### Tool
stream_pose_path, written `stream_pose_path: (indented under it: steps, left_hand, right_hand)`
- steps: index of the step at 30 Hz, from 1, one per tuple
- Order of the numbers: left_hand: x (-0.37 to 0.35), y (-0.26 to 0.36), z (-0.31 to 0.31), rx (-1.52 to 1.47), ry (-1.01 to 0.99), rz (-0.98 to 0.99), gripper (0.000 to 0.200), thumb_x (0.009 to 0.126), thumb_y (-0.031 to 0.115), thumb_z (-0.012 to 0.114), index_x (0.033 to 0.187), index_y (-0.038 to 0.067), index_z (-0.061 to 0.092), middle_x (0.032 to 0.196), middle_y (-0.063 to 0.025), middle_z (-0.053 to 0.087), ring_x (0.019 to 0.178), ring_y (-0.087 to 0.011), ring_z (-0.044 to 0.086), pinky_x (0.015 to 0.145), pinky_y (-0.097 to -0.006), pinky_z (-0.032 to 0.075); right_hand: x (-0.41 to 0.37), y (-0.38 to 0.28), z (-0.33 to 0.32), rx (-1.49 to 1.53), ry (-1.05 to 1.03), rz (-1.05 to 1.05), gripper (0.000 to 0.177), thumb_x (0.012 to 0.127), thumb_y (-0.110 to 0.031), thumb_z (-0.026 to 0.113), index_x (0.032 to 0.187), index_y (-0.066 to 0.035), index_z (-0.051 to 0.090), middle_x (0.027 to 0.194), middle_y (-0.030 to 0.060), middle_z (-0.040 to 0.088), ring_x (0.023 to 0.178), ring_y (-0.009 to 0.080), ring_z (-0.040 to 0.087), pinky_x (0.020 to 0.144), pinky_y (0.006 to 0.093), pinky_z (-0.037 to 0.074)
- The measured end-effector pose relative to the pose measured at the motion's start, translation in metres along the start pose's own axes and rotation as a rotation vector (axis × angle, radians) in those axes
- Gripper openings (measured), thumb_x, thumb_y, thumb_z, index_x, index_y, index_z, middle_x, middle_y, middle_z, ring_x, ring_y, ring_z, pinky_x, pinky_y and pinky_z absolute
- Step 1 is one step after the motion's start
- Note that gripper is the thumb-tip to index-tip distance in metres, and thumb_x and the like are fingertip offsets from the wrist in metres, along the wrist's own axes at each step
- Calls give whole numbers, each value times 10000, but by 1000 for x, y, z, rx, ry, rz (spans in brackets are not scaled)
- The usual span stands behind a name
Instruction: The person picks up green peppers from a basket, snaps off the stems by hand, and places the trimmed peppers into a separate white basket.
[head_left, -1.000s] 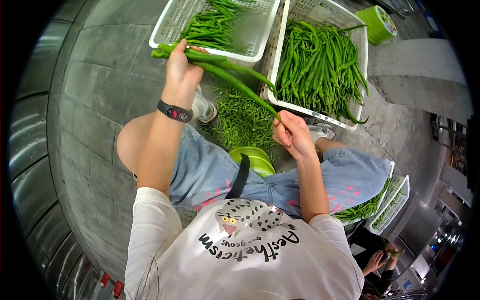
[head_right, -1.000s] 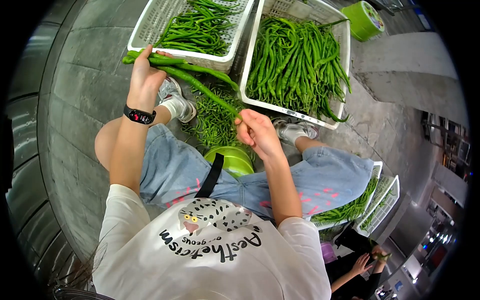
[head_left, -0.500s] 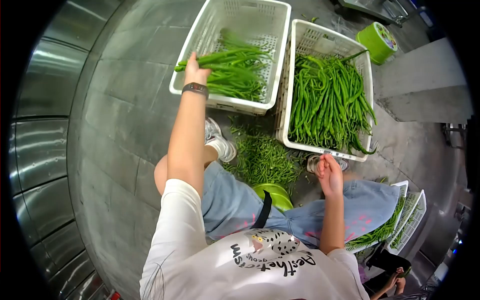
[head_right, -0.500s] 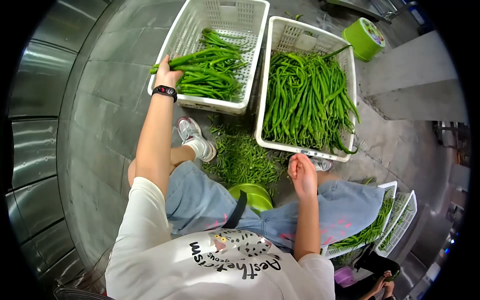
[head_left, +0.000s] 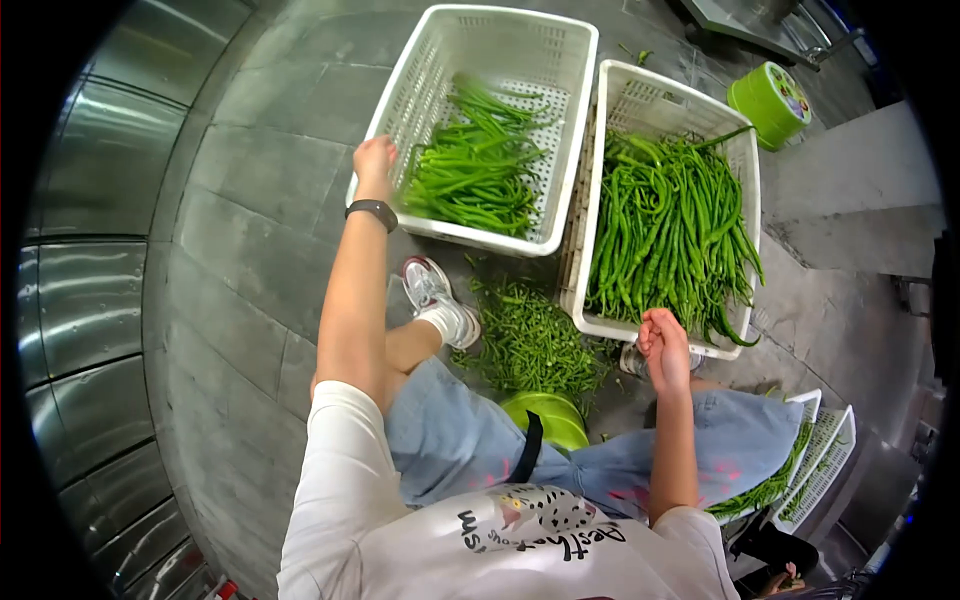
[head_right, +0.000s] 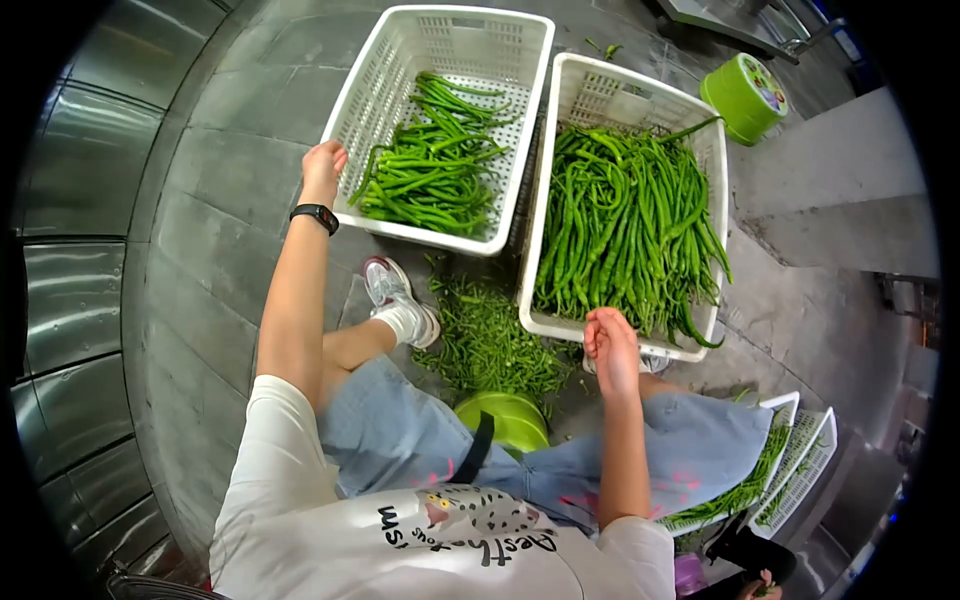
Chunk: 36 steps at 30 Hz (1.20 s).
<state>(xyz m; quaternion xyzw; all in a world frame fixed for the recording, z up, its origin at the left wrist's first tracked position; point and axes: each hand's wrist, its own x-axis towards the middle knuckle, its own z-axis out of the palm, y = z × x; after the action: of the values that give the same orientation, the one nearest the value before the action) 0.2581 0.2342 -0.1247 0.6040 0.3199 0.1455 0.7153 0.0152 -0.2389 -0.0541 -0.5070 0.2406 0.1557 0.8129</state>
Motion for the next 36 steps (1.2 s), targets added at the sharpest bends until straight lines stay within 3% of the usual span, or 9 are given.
stream_pose_path:
  steps: [2,6,10,19,23,26,28,32,36]
  left_hand:
    - [51,-24,-9,634,-106,161,183,792,159,633,888,5,656,762,-57,635,666,-129,574,607,-251,458]
    - [83,-64,4,1599,-376,189,367,802,300,563,996,6,665,1024,-213,648,984,-385,606,843,-417,487]
    - [104,-107,9,1829,-617,-104,323,840,207,535,1068,7,645,1154,-208,599,1071,-369,573,919,-429,457]
    - [101,-131,32,1794,-402,3,362,778,180,529,1060,-10,653,1249,-257,517,1126,-401,527,951,-432,428]
    - [75,-106,56,1532,15,187,241,781,102,546,979,3,642,1140,-210,540,986,-421,562,858,-462,462]
    - [44,-58,76,1182,-9,826,124,773,-6,498,889,6,541,1019,-207,506,864,-426,553,754,-486,463]
    - [35,-43,80,1128,-457,1031,150,746,-73,462,859,25,449,903,-207,482,804,-421,529,700,-503,443]
    - [14,-50,61,1282,-1379,504,132,651,61,589,781,36,595,762,-192,621,798,-376,598,717,-422,489]
    - [47,-60,78,1251,-748,686,72,760,94,558,793,40,593,828,-183,632,806,-380,602,713,-447,492]
  right_hand:
    - [-1,4,5,-23,-6,19,160,941,-187,478,896,-46,539,635,11,519,540,82,443,495,211,311]
    - [-3,19,-2,-71,79,93,151,940,-185,487,896,-54,548,640,14,537,537,75,453,498,210,327]
    - [-5,25,-28,-17,207,107,152,945,-173,484,886,-56,563,649,21,548,544,69,465,503,204,331]
    - [9,17,-30,-4,321,121,137,940,-172,508,897,-56,568,658,16,559,567,69,479,536,197,347]
    - [17,8,-19,-60,275,75,130,939,-159,506,899,-51,567,664,22,563,574,71,473,545,198,357]
    - [21,9,-20,-88,273,48,126,940,-148,500,897,-50,566,668,25,564,576,71,472,546,199,359]
    - [21,11,-24,-98,281,45,125,942,-145,496,896,-51,564,671,25,563,576,70,471,544,196,358]
    - [24,10,-26,-83,286,50,126,946,-145,489,893,-54,558,671,24,560,577,68,473,541,190,355]
    - [31,12,-25,-93,313,89,138,952,-150,483,890,-49,553,671,29,560,550,65,464,500,197,356]
